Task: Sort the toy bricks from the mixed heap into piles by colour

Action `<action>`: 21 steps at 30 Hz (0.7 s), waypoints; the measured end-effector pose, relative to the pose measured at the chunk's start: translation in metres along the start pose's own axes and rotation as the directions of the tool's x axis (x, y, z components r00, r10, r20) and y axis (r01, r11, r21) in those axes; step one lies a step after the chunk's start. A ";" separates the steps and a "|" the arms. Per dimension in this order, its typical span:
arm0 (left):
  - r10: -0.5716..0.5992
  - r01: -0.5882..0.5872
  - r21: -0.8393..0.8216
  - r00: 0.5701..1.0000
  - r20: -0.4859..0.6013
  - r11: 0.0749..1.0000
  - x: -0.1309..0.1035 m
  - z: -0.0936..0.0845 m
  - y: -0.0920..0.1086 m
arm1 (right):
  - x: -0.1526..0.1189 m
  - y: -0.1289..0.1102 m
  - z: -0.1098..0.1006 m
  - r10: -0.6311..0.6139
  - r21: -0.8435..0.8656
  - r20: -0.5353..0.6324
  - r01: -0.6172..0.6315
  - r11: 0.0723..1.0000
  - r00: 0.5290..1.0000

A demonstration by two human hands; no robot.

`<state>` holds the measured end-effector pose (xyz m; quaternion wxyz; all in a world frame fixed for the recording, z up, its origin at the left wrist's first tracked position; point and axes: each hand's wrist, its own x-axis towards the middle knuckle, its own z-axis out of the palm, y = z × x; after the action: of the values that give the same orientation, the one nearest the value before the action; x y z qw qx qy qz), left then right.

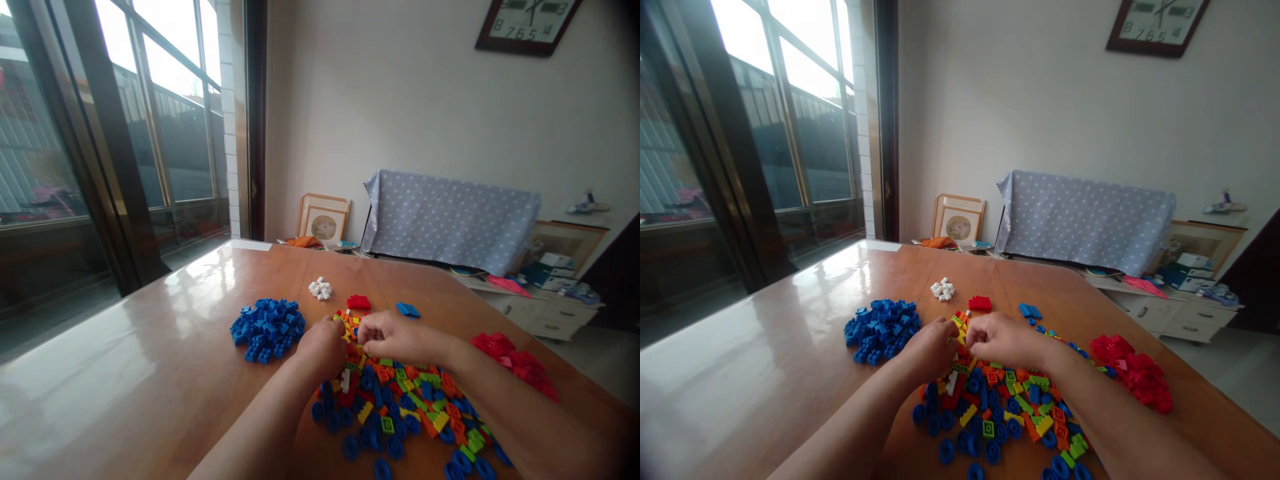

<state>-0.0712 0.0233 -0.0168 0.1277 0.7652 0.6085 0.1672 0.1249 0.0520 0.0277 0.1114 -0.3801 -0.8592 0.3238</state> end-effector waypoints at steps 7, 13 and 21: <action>-0.013 0.012 -0.039 1.000 -0.010 0.999 0.002 0.004 -0.003 | -0.034 -0.031 0.039 -0.175 -0.381 0.097 0.199 0.903 0.980; -0.006 0.005 -0.020 0.999 -0.045 1.000 0.006 0.013 -0.008 | -0.033 -0.032 0.052 -0.201 -0.515 0.034 0.190 0.836 0.979; -0.062 0.061 -0.021 0.996 -0.070 0.998 0.002 0.001 -0.003 | -0.017 -0.012 0.024 -0.108 -0.217 -0.133 0.077 0.973 0.985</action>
<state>-0.0732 0.0264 -0.0191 0.1183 0.7384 0.6344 0.1958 0.1193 0.0227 0.0177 0.1470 -0.3717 -0.8953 0.1969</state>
